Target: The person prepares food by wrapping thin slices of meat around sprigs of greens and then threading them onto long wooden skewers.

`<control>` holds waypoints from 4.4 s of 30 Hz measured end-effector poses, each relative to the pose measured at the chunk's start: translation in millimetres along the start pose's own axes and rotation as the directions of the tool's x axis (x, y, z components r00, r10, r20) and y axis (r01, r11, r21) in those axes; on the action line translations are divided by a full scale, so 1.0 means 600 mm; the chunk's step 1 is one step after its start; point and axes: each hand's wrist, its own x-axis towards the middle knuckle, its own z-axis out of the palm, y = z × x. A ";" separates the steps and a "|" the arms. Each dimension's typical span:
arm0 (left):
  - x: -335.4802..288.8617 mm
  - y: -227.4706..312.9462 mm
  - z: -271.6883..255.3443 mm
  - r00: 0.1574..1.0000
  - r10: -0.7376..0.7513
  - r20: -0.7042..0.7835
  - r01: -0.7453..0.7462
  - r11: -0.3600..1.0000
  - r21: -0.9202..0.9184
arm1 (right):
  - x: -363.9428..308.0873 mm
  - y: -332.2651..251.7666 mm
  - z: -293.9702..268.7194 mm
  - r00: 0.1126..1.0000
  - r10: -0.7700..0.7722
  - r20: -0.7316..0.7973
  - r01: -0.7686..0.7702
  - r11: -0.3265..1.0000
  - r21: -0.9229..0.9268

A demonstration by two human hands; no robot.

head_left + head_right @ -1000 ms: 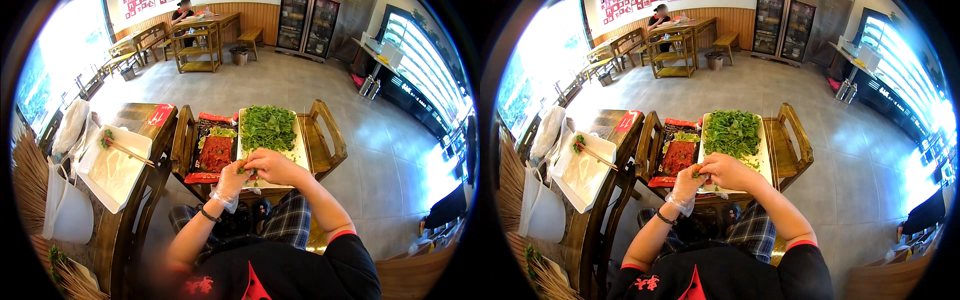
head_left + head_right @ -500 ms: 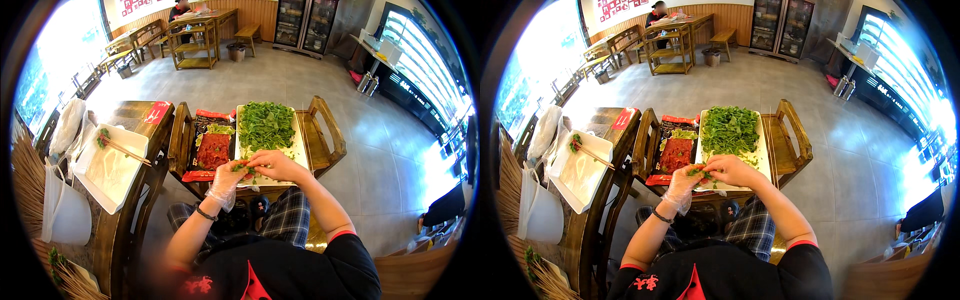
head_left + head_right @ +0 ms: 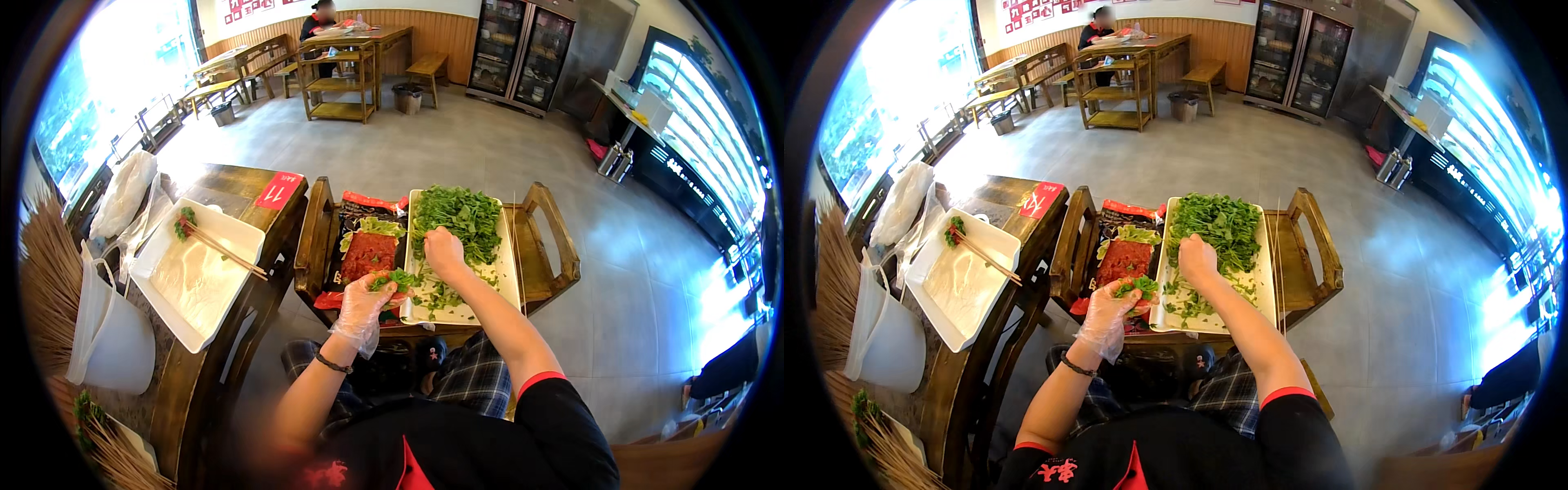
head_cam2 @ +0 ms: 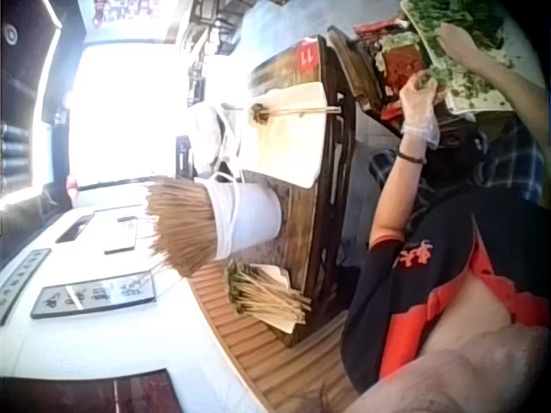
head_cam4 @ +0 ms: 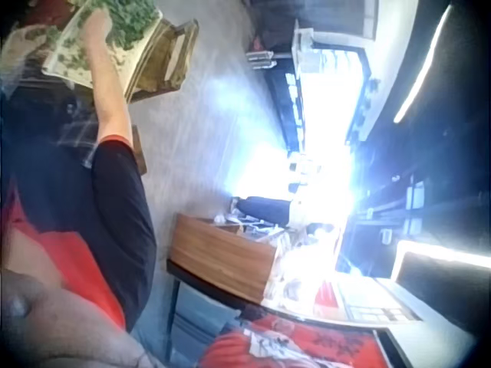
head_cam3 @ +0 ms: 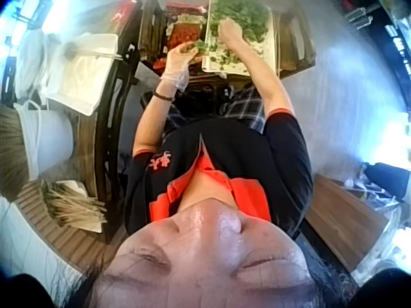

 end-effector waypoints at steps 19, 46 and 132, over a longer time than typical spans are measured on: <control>0.004 -0.013 0.004 0.994 -0.066 0.084 0.063 0.997 0.034 | -0.018 0.049 -0.034 0.986 0.009 0.167 -0.016 0.999 0.043; 0.006 -0.016 0.009 0.992 -0.086 0.088 0.080 0.994 0.069 | -0.070 0.081 -0.123 0.913 -0.015 0.408 -0.235 0.798 0.555; 0.028 -0.037 0.046 0.992 -0.039 0.119 0.012 0.975 0.221 | -0.090 0.018 -0.223 0.949 -0.129 0.287 -0.106 0.728 0.677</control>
